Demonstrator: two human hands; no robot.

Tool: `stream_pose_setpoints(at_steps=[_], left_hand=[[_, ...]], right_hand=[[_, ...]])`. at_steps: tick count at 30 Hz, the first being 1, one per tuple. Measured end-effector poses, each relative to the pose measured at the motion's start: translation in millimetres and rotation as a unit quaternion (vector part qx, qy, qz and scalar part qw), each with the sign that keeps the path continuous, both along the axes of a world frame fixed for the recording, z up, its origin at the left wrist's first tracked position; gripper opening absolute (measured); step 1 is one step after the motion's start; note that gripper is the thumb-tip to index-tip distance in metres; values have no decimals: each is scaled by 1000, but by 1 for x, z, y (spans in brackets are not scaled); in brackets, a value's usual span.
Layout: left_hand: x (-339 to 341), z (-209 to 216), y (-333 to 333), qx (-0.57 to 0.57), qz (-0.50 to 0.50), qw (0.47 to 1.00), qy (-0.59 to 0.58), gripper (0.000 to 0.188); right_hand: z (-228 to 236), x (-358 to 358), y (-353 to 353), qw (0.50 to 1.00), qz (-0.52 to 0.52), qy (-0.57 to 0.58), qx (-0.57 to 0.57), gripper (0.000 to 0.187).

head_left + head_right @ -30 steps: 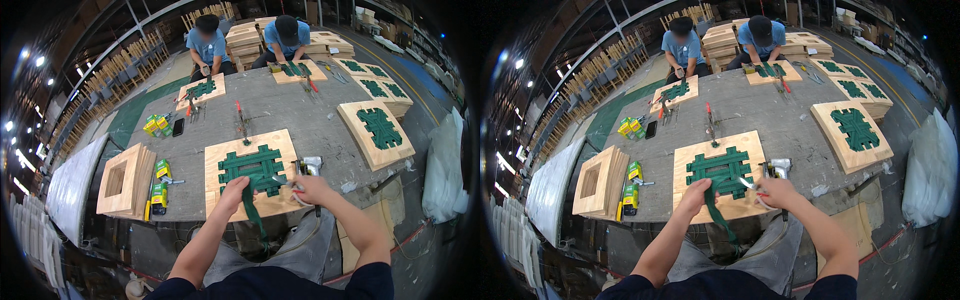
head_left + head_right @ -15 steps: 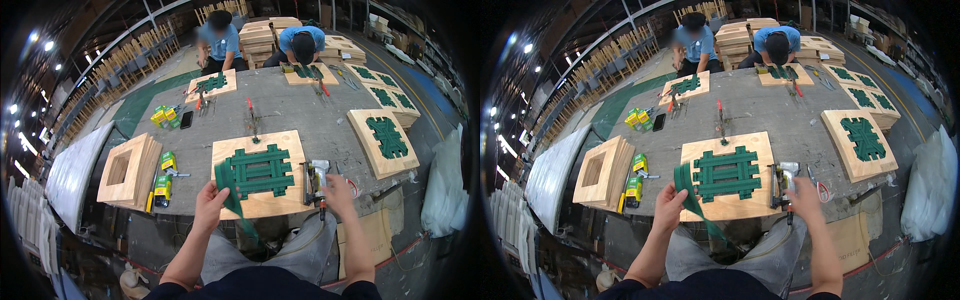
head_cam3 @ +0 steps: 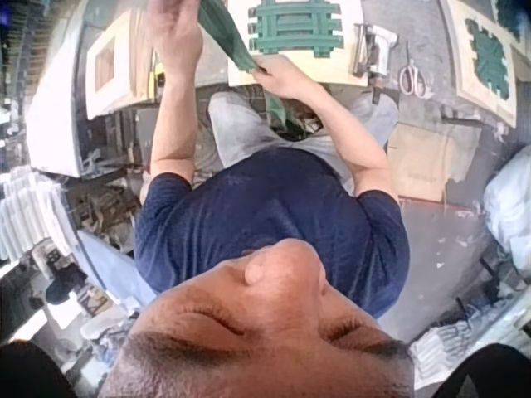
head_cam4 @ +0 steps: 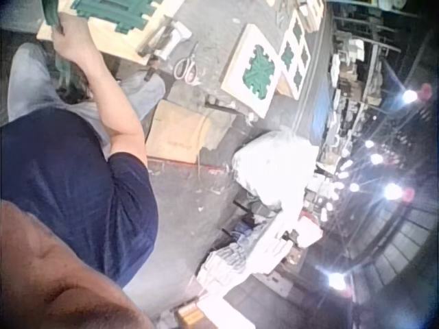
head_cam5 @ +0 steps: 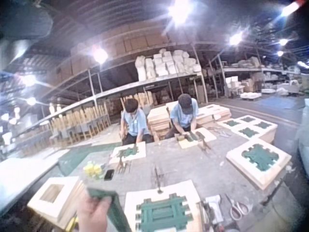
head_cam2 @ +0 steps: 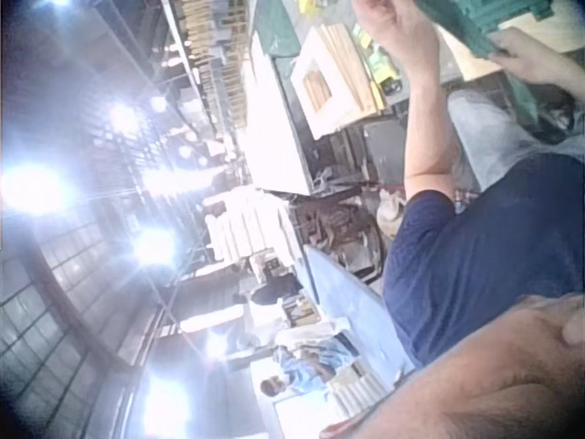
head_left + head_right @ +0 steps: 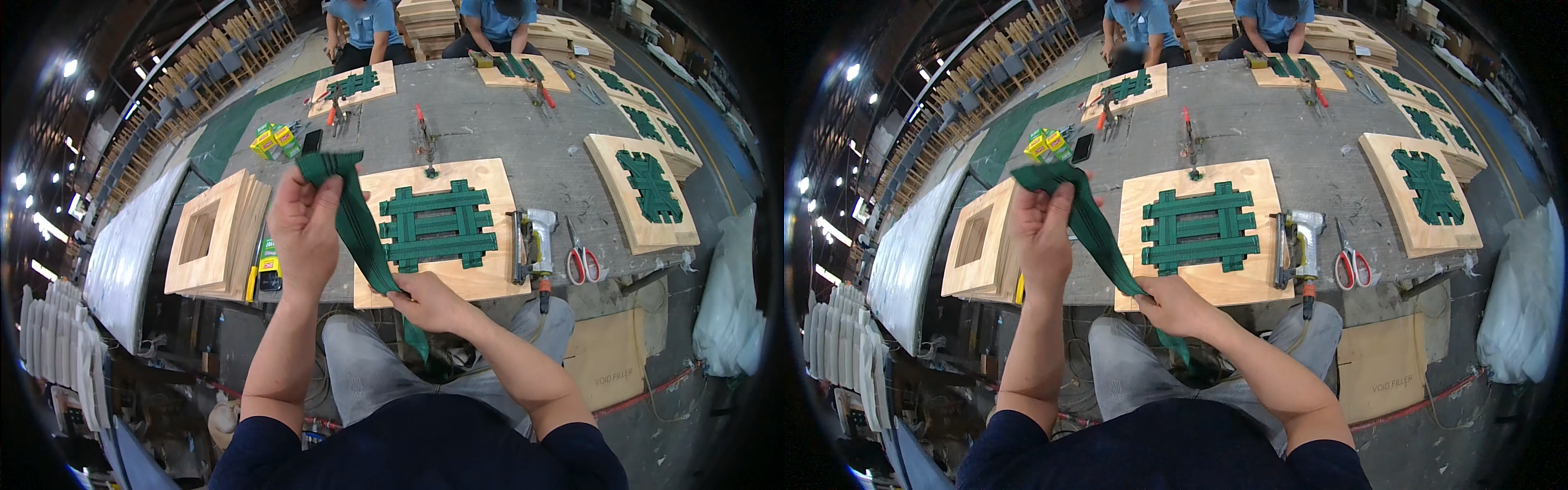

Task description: The person assembles a decorative green pattern onto a square wooden board by placing green strips and securing them with a nail gun. They repeatedly position strips, staple them, and trim excess material with scissors to form a symmetrical design.

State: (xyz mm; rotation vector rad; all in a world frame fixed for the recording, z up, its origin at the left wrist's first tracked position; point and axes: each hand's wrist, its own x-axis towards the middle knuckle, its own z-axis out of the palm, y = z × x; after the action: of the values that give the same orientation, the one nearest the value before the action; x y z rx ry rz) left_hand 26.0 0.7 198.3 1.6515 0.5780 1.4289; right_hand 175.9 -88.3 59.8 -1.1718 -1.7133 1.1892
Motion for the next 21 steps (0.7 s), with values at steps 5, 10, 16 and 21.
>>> stream_pose_setpoints(at_steps=[5,10,16,21], left_hand=[[-34,35,35,150,136,979,8,16],[-59,99,52,135,185,969,-90,13],[-11,5,19,-198,-3,978,-72,20],[34,-103,-29,-423,-124,887,-134,16]], right_hand=[[-51,-32,-27,998,62,-19,-26,26],[-36,-29,-63,968,172,128,-130,26],[-62,4,-59,964,26,210,-161,32],[-50,11,-42,930,-76,318,-169,27]])
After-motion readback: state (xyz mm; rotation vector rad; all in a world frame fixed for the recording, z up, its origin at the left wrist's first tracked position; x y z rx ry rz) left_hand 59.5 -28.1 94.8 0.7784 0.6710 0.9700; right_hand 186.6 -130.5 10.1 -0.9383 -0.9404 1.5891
